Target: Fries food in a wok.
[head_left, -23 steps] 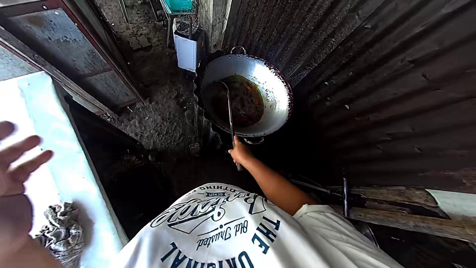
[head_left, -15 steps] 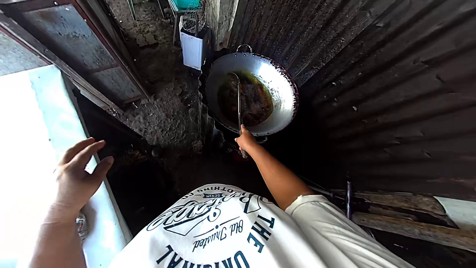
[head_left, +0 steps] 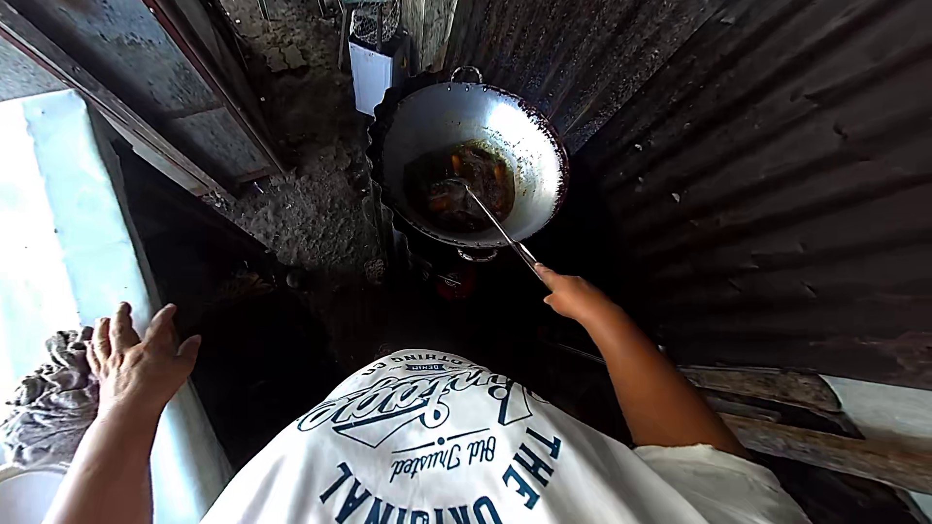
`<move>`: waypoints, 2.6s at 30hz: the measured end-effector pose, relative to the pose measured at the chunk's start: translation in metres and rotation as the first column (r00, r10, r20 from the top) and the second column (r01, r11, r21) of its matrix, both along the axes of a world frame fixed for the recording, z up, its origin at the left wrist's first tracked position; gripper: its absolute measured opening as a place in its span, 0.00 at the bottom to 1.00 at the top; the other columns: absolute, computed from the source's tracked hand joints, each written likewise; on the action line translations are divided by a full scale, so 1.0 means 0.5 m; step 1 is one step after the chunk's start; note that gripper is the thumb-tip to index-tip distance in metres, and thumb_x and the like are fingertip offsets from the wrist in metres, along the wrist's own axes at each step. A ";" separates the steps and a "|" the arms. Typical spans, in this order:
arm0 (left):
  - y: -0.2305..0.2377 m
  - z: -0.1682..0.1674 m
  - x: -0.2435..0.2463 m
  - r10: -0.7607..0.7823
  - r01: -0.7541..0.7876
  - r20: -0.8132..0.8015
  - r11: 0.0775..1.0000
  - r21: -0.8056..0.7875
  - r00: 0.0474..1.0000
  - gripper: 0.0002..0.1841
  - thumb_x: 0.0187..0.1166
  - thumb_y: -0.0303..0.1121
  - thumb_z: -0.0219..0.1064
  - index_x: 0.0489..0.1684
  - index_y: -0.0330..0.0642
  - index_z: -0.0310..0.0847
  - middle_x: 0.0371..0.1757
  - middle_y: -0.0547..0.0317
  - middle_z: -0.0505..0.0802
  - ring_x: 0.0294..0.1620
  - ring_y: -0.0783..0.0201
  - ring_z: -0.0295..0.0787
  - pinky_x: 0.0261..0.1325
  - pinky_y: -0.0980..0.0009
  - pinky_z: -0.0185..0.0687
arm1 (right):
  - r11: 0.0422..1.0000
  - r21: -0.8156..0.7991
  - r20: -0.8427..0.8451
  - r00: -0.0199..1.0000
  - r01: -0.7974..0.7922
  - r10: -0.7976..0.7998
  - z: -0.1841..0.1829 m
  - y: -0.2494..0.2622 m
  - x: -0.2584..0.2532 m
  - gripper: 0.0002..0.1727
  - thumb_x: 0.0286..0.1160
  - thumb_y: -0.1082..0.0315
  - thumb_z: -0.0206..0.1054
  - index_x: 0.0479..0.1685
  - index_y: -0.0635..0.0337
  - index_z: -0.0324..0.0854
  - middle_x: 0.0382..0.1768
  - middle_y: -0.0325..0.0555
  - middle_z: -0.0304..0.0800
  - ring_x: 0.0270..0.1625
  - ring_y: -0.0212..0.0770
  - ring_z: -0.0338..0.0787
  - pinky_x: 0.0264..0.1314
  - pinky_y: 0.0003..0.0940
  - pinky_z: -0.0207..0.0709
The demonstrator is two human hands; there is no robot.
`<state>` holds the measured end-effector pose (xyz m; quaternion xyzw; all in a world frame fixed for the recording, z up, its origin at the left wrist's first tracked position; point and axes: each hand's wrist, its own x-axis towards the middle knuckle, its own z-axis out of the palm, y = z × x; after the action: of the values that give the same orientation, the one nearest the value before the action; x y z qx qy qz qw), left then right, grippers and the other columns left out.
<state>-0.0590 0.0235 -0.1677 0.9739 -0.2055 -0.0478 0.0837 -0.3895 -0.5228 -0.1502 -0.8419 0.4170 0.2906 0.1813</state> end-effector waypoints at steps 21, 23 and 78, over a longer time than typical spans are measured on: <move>0.006 -0.041 -0.023 0.305 -0.314 -0.076 0.938 -0.150 0.949 0.32 0.80 0.39 0.65 0.88 0.48 0.65 0.92 0.41 0.62 0.91 0.36 0.56 0.82 0.28 0.56 | 0.992 -0.006 -0.062 0.990 -0.127 0.126 0.077 -0.053 -0.194 0.42 0.82 0.67 0.69 0.95 0.38 0.56 0.66 0.64 0.88 0.66 0.66 0.88 0.70 0.68 0.76; 0.005 -0.040 -0.021 0.306 -0.313 -0.070 0.936 -0.160 0.949 0.32 0.79 0.38 0.65 0.87 0.49 0.66 0.91 0.42 0.64 0.91 0.36 0.57 0.83 0.29 0.57 | 0.992 -0.010 -0.026 0.992 -0.124 0.124 0.021 -0.057 -0.150 0.43 0.82 0.68 0.68 0.96 0.36 0.54 0.65 0.63 0.88 0.66 0.66 0.88 0.69 0.68 0.77; -0.024 -0.013 -0.040 0.335 -0.369 -0.171 0.897 -0.244 0.927 0.31 0.80 0.27 0.65 0.86 0.38 0.64 0.89 0.36 0.65 0.91 0.38 0.57 0.87 0.36 0.54 | 0.969 -0.185 -0.085 0.985 -0.162 0.148 -0.004 -0.112 -0.084 0.42 0.80 0.70 0.67 0.94 0.31 0.57 0.61 0.64 0.90 0.63 0.69 0.90 0.61 0.72 0.79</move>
<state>-0.0791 0.0114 -0.1742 0.9693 -0.0246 -0.0640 0.2363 -0.4314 -0.5789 -0.1523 -0.8746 0.3821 0.2920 0.0618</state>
